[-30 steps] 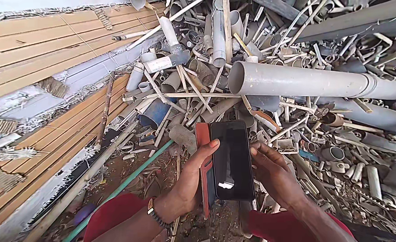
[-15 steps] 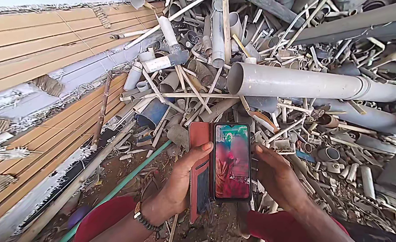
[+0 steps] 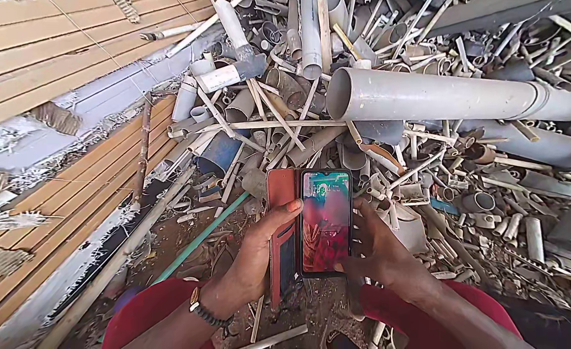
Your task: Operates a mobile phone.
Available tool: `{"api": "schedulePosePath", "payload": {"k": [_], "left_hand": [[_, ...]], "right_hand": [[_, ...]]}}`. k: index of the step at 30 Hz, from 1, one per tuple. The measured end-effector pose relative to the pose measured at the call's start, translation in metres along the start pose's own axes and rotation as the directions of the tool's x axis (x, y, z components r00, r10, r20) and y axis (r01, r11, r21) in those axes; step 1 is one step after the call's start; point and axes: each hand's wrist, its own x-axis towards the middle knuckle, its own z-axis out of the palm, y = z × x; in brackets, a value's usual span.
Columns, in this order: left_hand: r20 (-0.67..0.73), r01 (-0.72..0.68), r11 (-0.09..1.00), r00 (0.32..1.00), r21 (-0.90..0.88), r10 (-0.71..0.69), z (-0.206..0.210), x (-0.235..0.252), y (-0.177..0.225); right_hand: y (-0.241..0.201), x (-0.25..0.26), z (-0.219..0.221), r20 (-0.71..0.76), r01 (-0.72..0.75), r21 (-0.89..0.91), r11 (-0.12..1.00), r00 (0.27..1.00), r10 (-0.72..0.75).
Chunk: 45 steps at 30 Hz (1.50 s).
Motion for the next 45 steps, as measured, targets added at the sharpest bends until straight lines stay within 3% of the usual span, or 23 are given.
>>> {"api": "schedulePosePath", "payload": {"k": [7,10,20,27,33,41,45], "left_hand": [[-0.038,0.082,0.997,0.996,0.006,-0.082,0.003,0.005,-0.011],[-0.039,0.075,0.997,0.996,0.020,-0.074,0.004,0.005,-0.010],[0.075,0.036,0.995,0.997,-0.098,-0.029,-0.001,0.007,-0.009],[0.043,0.037,0.997,0.998,-0.061,-0.034,-0.008,0.006,-0.011],[0.104,0.008,0.996,0.995,-0.085,0.001,-0.011,0.003,-0.012],[-0.019,0.009,0.996,1.000,-0.092,-0.011,-0.007,0.006,-0.007],[0.002,0.001,0.989,1.000,-0.147,0.000,-0.010,0.006,-0.009]], "right_hand": [[0.012,0.010,0.003,-0.224,-0.062,0.079,0.995,0.971,0.078],[0.014,0.011,0.000,-0.248,-0.087,0.142,0.986,0.961,0.121],[0.011,0.008,-0.006,-0.173,-0.039,0.169,0.985,0.983,0.069],[0.010,0.004,-0.007,-0.140,-0.046,0.149,0.988,0.988,0.067],[0.010,0.001,-0.011,-0.121,-0.008,0.119,0.993,0.992,0.023],[0.007,-0.005,-0.012,0.108,-0.050,0.028,0.998,0.993,0.047],[0.013,-0.009,-0.005,0.115,-0.010,-0.070,0.998,0.993,0.018]]}}
